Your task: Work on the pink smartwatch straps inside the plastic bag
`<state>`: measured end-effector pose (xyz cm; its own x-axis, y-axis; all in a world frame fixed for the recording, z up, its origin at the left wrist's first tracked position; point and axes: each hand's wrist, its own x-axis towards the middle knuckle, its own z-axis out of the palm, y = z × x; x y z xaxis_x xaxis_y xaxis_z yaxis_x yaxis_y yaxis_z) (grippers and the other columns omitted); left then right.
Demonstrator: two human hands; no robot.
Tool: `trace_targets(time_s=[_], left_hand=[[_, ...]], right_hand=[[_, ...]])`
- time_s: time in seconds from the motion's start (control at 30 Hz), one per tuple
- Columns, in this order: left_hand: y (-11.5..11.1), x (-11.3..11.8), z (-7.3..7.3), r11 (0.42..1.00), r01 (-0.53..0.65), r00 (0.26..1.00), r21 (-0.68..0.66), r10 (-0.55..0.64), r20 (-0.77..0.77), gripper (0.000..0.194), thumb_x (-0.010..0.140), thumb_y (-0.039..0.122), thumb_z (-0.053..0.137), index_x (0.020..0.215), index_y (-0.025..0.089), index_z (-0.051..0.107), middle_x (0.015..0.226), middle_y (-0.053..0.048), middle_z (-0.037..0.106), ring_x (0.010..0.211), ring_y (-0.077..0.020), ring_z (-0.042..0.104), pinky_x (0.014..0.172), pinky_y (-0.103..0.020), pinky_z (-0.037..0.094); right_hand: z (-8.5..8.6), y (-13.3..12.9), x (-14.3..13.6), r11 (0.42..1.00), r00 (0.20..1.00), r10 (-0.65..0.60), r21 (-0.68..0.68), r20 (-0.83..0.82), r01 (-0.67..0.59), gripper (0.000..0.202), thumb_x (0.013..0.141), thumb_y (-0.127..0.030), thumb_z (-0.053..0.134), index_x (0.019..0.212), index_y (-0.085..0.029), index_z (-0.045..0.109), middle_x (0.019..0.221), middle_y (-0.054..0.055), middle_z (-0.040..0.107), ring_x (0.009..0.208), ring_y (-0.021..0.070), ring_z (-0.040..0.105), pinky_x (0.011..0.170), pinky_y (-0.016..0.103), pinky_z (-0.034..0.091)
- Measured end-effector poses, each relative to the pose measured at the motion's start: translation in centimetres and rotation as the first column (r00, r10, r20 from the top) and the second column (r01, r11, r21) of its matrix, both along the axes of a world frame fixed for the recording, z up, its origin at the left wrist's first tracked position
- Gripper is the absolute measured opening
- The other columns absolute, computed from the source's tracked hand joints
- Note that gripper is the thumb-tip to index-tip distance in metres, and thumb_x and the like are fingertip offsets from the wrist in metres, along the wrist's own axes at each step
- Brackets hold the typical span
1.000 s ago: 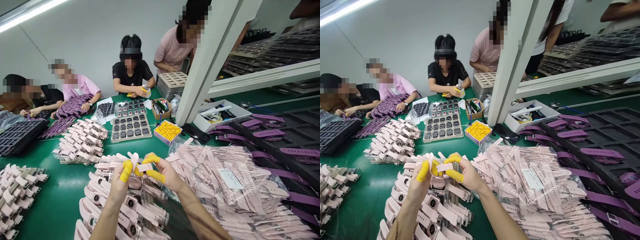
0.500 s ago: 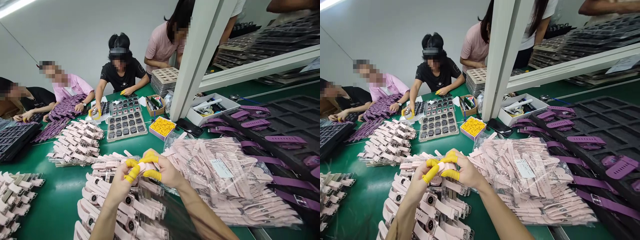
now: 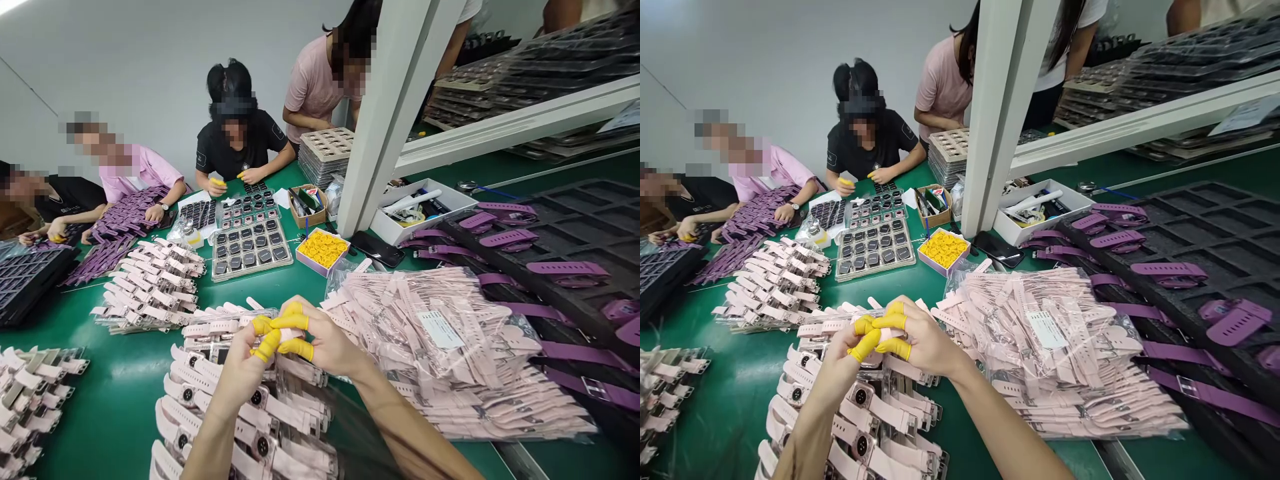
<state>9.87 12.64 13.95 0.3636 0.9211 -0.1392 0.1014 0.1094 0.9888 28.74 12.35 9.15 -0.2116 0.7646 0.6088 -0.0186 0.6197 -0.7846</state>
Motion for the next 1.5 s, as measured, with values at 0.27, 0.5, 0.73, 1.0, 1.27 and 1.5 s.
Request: trace_targets(time_s=[0.27, 0.5, 0.73, 1.0, 1.27, 1.5], left_hand=[[0.1, 0.1, 0.5, 0.995, -0.011, 0.998, 0.101, 0.005, 0.059, 0.037, 0.087, 0.054, 0.076, 0.077, 0.019, 0.068, 0.088, -0.005, 0.065, 0.088, -0.0203, 0.057, 0.082, -0.03, 0.046], [0.1, -0.2, 0.6, 0.989, 0.046, 0.993, 0.139, -0.031, -0.113, 0.037, 0.089, 0.053, 0.074, 0.075, 0.019, 0.066, 0.074, -0.001, 0.059, 0.069, -0.0164, 0.051, 0.068, -0.028, 0.044], [0.2, -0.7, 0.9, 0.98, 0.113, 0.985, 0.162, -0.088, -0.15, 0.032, 0.093, 0.05, 0.071, 0.085, 0.019, 0.069, 0.088, -0.005, 0.066, 0.089, -0.0212, 0.06, 0.087, -0.032, 0.047], [0.0, -0.7, 0.4, 0.993, 0.111, 0.99, 0.047, -0.114, 0.078, 0.03, 0.089, 0.043, 0.079, 0.093, 0.019, 0.062, 0.089, -0.003, 0.062, 0.08, -0.0154, 0.057, 0.074, -0.026, 0.049], [-0.7, 0.7, -0.5, 0.995, -0.064, 0.983, 0.07, 0.051, 0.178, 0.051, 0.068, 0.045, 0.095, 0.082, 0.022, 0.052, 0.058, 0.009, 0.049, 0.047, -0.0066, 0.039, 0.047, -0.018, 0.036], [-0.5, 0.5, -0.9, 0.991, -0.083, 0.975, 0.108, 0.059, 0.213, 0.056, 0.076, 0.072, 0.079, 0.091, 0.021, 0.061, 0.058, 0.004, 0.057, 0.041, -0.0079, 0.041, 0.041, -0.021, 0.032]], right_hand=[[-0.7, 0.2, -0.2, 0.967, 0.984, -0.011, -0.252, -0.176, -0.035, 0.046, 0.09, -0.057, 0.077, 0.122, -0.026, 0.07, 0.11, 0.007, 0.064, 0.098, 0.023, 0.064, 0.089, 0.041, 0.055], [0.0, 0.2, 0.0, 0.998, 0.996, 0.023, -0.054, -0.089, -0.028, 0.027, 0.097, -0.046, 0.072, 0.113, -0.023, 0.074, 0.105, 0.01, 0.07, 0.105, 0.0248, 0.063, 0.09, 0.044, 0.056], [1.0, -0.3, 0.9, 1.0, 0.998, -0.031, 0.007, 0.054, 0.031, 0.024, 0.1, -0.04, 0.069, 0.118, -0.024, 0.071, 0.105, 0.01, 0.072, 0.104, 0.025, 0.063, 0.09, 0.045, 0.053], [1.5, -0.6, 1.4, 0.997, 0.996, 0.061, -0.032, -0.059, -0.063, 0.03, 0.096, -0.047, 0.073, 0.114, -0.023, 0.073, 0.103, 0.01, 0.072, 0.101, 0.0242, 0.063, 0.087, 0.042, 0.055], [1.8, -0.8, 0.4, 0.992, 0.988, 0.124, 0.027, -0.088, -0.122, 0.027, 0.1, -0.046, 0.068, 0.111, -0.022, 0.073, 0.1, 0.01, 0.071, 0.099, 0.023, 0.063, 0.09, 0.041, 0.055], [1.6, -0.8, 0.1, 0.986, 0.972, 0.159, -0.013, -0.174, -0.164, 0.029, 0.095, -0.046, 0.074, 0.112, -0.024, 0.074, 0.104, 0.009, 0.068, 0.104, 0.0231, 0.062, 0.093, 0.04, 0.055]])
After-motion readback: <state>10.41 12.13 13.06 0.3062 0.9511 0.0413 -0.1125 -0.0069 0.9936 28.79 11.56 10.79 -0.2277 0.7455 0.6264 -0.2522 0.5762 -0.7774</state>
